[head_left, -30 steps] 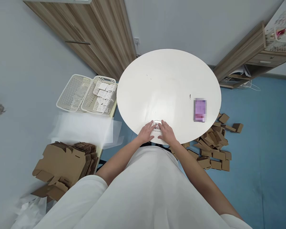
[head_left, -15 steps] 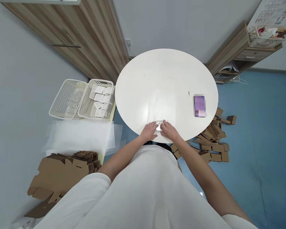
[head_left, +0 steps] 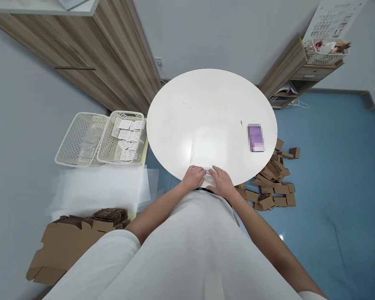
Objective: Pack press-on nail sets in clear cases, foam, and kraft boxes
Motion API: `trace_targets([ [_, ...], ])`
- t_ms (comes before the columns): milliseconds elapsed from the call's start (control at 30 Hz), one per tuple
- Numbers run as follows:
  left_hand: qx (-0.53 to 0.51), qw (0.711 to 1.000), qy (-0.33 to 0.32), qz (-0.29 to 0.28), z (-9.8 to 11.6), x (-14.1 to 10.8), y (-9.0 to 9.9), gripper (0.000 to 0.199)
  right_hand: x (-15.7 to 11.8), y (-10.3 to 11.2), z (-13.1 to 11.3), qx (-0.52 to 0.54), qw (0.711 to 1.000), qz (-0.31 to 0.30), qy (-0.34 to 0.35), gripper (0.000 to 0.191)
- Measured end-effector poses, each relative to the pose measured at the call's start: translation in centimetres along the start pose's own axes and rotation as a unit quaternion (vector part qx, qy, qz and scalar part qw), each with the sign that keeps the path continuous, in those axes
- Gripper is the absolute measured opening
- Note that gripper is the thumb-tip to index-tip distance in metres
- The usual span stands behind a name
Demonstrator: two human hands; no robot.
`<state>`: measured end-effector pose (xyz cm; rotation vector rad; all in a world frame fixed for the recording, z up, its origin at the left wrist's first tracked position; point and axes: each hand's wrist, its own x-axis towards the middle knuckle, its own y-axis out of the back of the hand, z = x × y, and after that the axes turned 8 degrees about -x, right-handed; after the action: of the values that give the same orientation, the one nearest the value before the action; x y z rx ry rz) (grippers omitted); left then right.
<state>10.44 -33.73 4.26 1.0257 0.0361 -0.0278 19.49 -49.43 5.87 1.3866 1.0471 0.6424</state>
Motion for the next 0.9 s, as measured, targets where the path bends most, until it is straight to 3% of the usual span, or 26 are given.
trace_targets([
  [100, -0.018, 1.000, 0.003, -0.016, 0.0, 0.3, 0.2, 0.027, -0.2, -0.5, -0.4, -0.008, 0.998, -0.020, -0.051, 0.038],
  [167, -0.041, 0.999, 0.005, -0.022, 0.0, 0.3, 0.6, 0.029, 0.1, -0.4, -0.4, -0.011, 0.996, -0.037, -0.076, 0.036],
  [367, -0.120, 0.992, 0.013, -0.024, -0.1, -0.2, 1.9, 0.064, 1.7, 1.5, 0.9, 0.060, 0.990, -0.081, -0.099, 0.026],
  [533, -0.195, 0.974, 0.114, -0.009, -0.8, 1.6, 2.4, 0.035, 4.2, 3.0, 2.9, 0.145, 0.977, -0.108, -0.110, 0.025],
  [700, -0.292, 0.932, 0.212, -0.032, -2.4, 4.7, 3.3, 0.031, 7.2, 3.4, 5.1, 0.244, 0.954, -0.132, -0.112, 0.031],
  [900, -0.354, 0.886, 0.283, -0.095, -4.6, 7.3, 3.4, 0.028, 10.1, 2.2, 6.9, 0.286, 0.935, -0.164, -0.130, 0.027],
])
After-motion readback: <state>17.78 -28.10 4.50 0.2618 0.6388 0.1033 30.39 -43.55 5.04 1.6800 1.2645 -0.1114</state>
